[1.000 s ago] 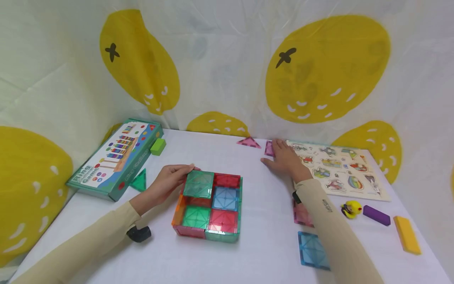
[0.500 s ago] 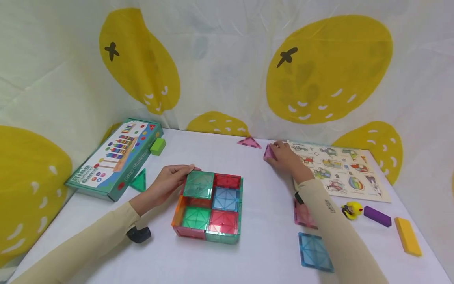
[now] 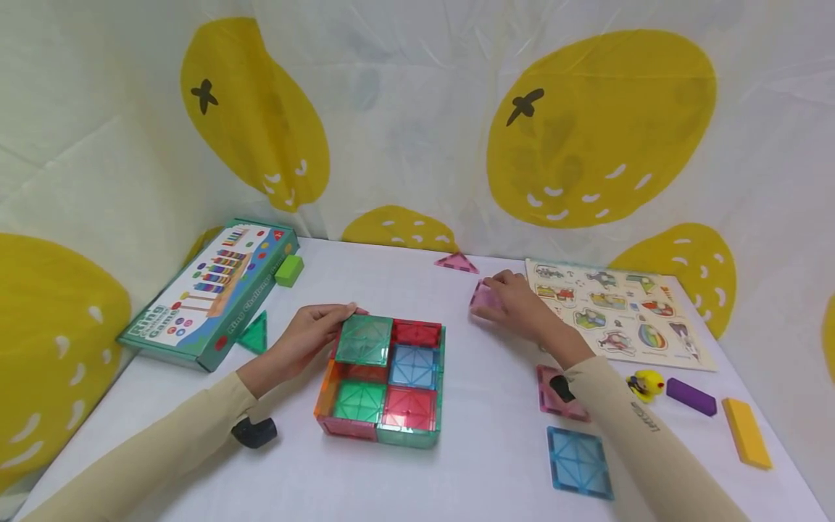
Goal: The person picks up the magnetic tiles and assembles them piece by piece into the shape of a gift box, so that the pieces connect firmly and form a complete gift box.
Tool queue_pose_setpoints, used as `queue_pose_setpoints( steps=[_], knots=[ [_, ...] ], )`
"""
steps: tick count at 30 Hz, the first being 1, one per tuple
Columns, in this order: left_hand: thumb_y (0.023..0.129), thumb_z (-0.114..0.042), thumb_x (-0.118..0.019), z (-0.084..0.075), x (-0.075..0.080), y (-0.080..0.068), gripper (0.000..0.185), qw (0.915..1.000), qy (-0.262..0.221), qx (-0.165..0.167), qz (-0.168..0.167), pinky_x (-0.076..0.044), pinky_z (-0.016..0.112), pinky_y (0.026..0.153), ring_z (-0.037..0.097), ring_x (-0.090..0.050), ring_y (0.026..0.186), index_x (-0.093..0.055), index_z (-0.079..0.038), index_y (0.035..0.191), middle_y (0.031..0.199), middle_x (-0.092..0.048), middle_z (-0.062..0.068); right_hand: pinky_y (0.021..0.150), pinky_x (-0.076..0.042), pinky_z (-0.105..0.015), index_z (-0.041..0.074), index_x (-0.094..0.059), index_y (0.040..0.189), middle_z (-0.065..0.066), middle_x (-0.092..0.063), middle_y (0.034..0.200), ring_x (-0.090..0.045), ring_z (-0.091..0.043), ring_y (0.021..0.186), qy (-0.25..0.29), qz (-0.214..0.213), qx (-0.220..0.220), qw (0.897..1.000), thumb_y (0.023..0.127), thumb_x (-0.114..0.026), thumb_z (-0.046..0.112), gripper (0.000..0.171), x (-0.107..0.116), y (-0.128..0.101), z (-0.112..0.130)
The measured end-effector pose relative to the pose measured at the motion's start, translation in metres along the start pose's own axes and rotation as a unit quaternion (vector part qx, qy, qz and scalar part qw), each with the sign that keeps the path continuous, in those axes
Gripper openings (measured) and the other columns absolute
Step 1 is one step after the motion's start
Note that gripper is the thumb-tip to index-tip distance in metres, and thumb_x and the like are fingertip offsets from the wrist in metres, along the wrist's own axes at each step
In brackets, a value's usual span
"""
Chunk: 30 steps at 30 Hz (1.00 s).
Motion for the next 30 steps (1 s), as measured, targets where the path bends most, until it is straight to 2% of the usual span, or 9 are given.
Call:
queue_pose_setpoints(
  steps=[4, 9, 15, 19, 24, 30],
  knots=[
    [0.105, -0.039, -0.068, 0.0, 0.0, 0.0, 0.039, 1.0, -0.004, 0.005, -0.003, -0.052, 0.042, 0.106, 0.021, -0.059, 0.133, -0.079, -0.007, 0.125, 0.126, -0.074, 0.006, 0.1, -0.054, -0.057, -0.001, -0.062, 0.145, -0.023, -0.058, 0.136, -0.053, -0.04, 0.124, 0.017, -0.019, 0.021, 0.999, 0.093, -0.084, 0.038, 0.068, 0.01, -0.012, 0.026],
    [0.106, -0.037, -0.068, 0.0, 0.0, -0.001, 0.038, 1.0, -0.008, 0.002, -0.002, -0.052, 0.042, 0.106, 0.021, -0.058, 0.134, -0.079, -0.007, 0.126, 0.126, -0.074, 0.007, 0.094, -0.058, -0.052, 0.002, -0.067, 0.141, -0.016, -0.06, 0.135, -0.056, -0.033, 0.122, 0.035, -0.055, 0.054, 0.996, 0.088, -0.089, 0.038, 0.068, 0.023, -0.022, 0.061],
    [0.105, -0.038, -0.068, 0.001, -0.001, -0.001, 0.038, 1.0, -0.006, 0.003, -0.006, -0.052, 0.041, 0.106, 0.021, -0.058, 0.134, -0.079, -0.007, 0.125, 0.126, -0.074, 0.007, 0.089, -0.061, -0.051, 0.006, -0.069, 0.14, -0.013, -0.061, 0.135, -0.057, -0.031, 0.123, 0.053, -0.073, 0.063, 0.994, 0.085, -0.09, 0.043, 0.07, 0.033, -0.028, 0.097],
    [0.106, -0.038, -0.068, 0.001, 0.0, -0.001, 0.039, 0.9999, -0.007, 0.005, -0.006, -0.052, 0.041, 0.106, 0.021, -0.059, 0.133, -0.079, -0.006, 0.125, 0.127, -0.074, 0.007, 0.087, -0.062, -0.046, 0.009, -0.07, 0.139, -0.009, -0.061, 0.133, -0.057, -0.027, 0.122, 0.064, -0.072, 0.085, 0.992, 0.082, -0.092, 0.044, 0.07, 0.03, -0.032, 0.122],
    [0.105, -0.04, -0.068, 0.001, 0.0, -0.001, 0.039, 1.0, -0.002, 0.006, -0.007, -0.051, 0.041, 0.107, 0.021, -0.061, 0.131, -0.079, -0.007, 0.124, 0.127, -0.074, 0.006, 0.081, -0.063, -0.037, 0.01, -0.072, 0.136, -0.006, -0.062, 0.13, -0.057, -0.022, 0.12, 0.05, -0.072, 0.139, 0.986, 0.082, -0.091, 0.046, 0.068, 0.021, -0.036, 0.152],
    [0.105, -0.04, -0.068, 0.001, 0.001, -0.001, 0.04, 1.0, -0.001, 0.002, -0.009, -0.051, 0.042, 0.107, 0.021, -0.062, 0.13, -0.08, -0.007, 0.124, 0.126, -0.075, 0.006, 0.079, -0.061, -0.031, 0.01, -0.073, 0.133, -0.004, -0.062, 0.127, -0.056, -0.016, 0.116, 0.025, -0.078, 0.178, 0.981, 0.082, -0.091, 0.05, 0.068, 0.01, -0.036, 0.17]
  ],
)
Point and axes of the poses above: each hand's wrist, its own y-axis towards the middle knuckle, its own x-axis out of the back of the hand, z = x × y, the point moved 7 cm from there along y, towards the middle knuckle
